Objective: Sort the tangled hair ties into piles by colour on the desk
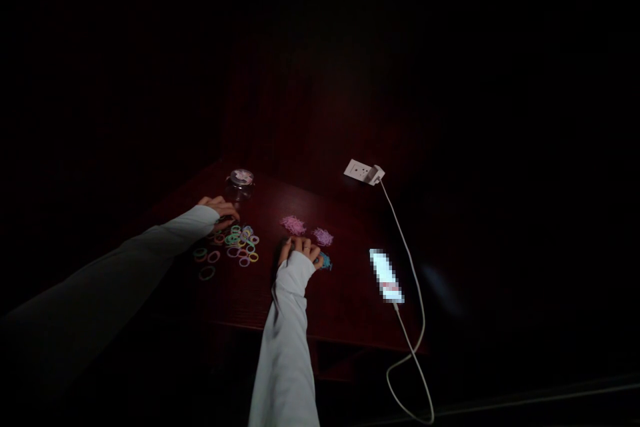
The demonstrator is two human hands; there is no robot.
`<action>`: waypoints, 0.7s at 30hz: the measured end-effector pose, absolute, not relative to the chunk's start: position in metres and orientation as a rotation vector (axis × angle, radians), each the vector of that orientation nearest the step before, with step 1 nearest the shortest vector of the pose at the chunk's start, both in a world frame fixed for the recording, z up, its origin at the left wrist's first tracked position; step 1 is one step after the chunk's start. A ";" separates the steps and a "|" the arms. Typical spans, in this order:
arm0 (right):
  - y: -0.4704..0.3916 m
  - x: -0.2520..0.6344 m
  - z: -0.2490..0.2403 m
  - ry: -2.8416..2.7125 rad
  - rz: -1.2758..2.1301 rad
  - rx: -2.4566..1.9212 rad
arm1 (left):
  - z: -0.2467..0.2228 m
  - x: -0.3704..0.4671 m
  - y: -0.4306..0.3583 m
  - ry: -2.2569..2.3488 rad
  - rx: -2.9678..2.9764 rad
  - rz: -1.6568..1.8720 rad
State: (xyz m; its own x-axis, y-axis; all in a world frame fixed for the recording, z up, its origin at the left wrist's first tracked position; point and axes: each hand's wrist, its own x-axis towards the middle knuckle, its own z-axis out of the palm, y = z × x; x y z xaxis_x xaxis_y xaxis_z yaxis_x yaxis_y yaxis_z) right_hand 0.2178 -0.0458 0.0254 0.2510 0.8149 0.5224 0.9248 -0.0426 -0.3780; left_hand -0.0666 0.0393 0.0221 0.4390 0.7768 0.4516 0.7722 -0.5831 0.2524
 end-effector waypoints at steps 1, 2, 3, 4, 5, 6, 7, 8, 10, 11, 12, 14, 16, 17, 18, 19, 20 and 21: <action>-0.047 0.214 0.026 -1.594 -0.220 -1.854 | 0.025 -0.066 0.036 1.412 2.662 0.843; -0.047 0.209 0.028 -1.610 -0.215 -1.827 | 0.029 -0.066 0.033 1.400 2.662 0.845; -0.046 0.203 0.030 -1.635 -0.201 -1.790 | 0.032 -0.065 0.030 1.397 2.658 0.846; -0.043 0.196 0.033 -1.667 -0.184 -1.748 | 0.034 -0.065 0.027 1.400 2.653 0.843; -0.038 0.188 0.037 -1.701 -0.163 -1.704 | 0.037 -0.064 0.025 1.400 2.651 0.837; -0.031 0.179 0.041 -1.737 -0.137 -1.664 | 0.038 -0.064 0.023 1.393 2.656 0.828; -0.023 0.170 0.045 -1.775 -0.104 -1.632 | 0.039 -0.063 0.022 1.381 2.665 0.817; -0.015 0.161 0.048 -1.816 -0.066 -1.611 | 0.040 -0.063 0.021 1.368 2.675 0.809; -0.001 0.145 0.052 -1.892 -0.001 -1.601 | 0.041 -0.063 0.019 1.353 2.687 0.809; 0.005 0.139 0.051 -1.931 0.014 -1.604 | 0.041 -0.062 0.018 1.358 2.688 0.816; 0.008 0.135 0.050 -1.967 0.009 -1.605 | 0.041 -0.062 0.017 1.362 2.689 0.822; 0.011 0.131 0.045 -2.014 -0.044 -1.594 | 0.041 -0.061 0.017 1.352 2.705 0.822; 0.009 0.133 0.040 -2.019 -0.090 -1.576 | 0.041 -0.060 0.017 1.334 2.728 0.819; 0.007 0.135 0.039 -2.007 -0.096 -1.576 | 0.041 -0.060 0.017 1.330 2.736 0.821; 0.006 0.138 0.038 -1.992 -0.088 -1.585 | 0.041 -0.059 0.017 1.331 2.739 0.823; 0.004 0.140 0.039 -1.979 -0.072 -1.599 | 0.042 -0.058 0.017 1.337 2.738 0.823; 0.003 0.143 0.039 -1.971 -0.054 -1.612 | 0.042 -0.058 0.017 1.346 2.735 0.821; 0.002 0.145 0.040 -1.970 -0.039 -1.623 | 0.043 -0.058 0.016 1.356 2.730 0.818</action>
State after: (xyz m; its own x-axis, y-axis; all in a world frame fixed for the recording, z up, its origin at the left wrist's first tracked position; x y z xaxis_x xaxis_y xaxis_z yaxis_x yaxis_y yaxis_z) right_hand 0.1448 0.0023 0.0400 -0.0911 0.8904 0.4459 0.9072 0.2589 -0.3317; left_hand -0.0580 0.0164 0.0432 0.4968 0.7395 0.4543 0.7469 -0.6309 0.2101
